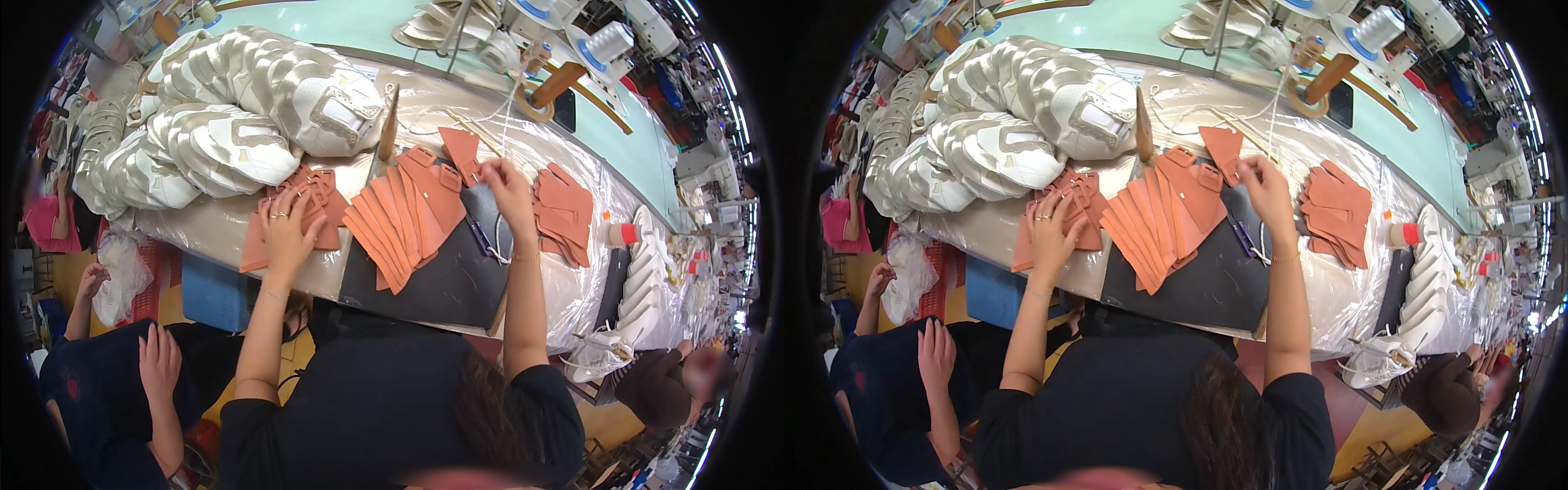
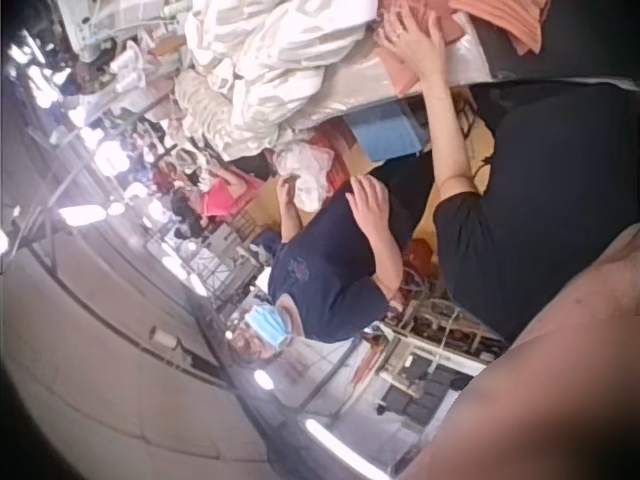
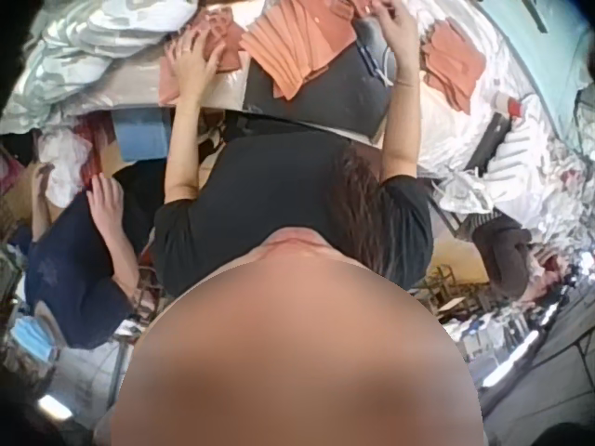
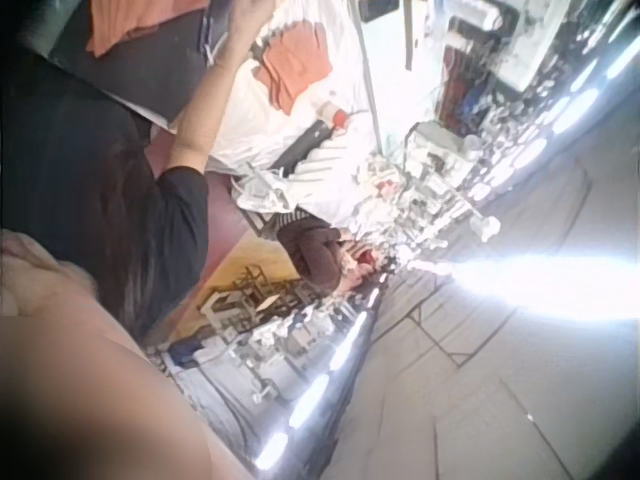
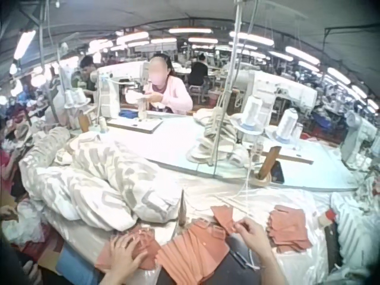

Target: The person uses a small knife to trim and clean the edges of reddish-brown leather pieces with buckle cutouts. They handle each piece individually, rotate it to access different edges, and place trimmed pieces into a growing stack on the table.

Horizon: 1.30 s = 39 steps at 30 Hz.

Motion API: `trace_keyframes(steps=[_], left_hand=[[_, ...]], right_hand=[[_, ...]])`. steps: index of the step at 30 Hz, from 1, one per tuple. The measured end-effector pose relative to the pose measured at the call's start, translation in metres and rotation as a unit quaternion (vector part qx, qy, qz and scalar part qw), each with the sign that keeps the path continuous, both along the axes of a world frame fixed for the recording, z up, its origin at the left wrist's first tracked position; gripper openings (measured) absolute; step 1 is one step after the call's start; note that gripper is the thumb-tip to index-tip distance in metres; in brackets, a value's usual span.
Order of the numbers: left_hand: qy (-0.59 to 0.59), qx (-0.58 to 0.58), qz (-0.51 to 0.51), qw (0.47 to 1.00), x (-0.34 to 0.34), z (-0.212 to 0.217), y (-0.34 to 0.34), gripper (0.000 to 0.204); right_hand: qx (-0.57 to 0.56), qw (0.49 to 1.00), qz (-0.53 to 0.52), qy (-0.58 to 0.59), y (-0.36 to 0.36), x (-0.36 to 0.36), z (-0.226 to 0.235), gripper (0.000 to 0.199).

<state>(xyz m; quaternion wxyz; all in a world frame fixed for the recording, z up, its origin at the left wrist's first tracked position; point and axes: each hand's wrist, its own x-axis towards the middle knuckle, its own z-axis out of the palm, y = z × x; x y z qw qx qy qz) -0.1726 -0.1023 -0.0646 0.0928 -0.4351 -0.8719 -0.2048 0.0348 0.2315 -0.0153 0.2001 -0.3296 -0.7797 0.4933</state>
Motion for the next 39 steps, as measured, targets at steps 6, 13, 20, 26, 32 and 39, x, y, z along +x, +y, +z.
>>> trace_keyframes(steps=[6,13,20,26,32,39], left_hand=[[-0.078,-0.040,-0.012,0.996,0.015,0.006,0.001,0.043],[-0.044,0.031,0.012,0.999,0.052,0.019,0.018,0.040],[-0.129,0.176,-0.065,0.974,0.086,0.060,0.047,0.039],[-0.201,0.210,-0.121,0.949,0.108,0.079,0.054,0.038],[-0.275,0.222,-0.131,0.926,0.125,0.074,0.049,0.040],[-0.683,0.346,-0.202,0.610,0.117,0.075,0.064,0.064]], right_hand=[[0.219,0.968,-0.034,-0.116,-0.069,0.060,-0.036,0.035],[0.207,0.957,-0.031,-0.199,-0.065,0.080,-0.037,0.026],[0.243,0.958,-0.145,-0.053,-0.017,0.034,-0.033,0.036],[0.187,0.957,-0.124,-0.184,-0.008,-0.004,-0.042,0.052],[0.151,0.983,-0.104,0.009,-0.008,-0.003,-0.010,0.027],[-0.069,0.981,0.123,0.137,-0.040,0.053,0.077,0.019]])
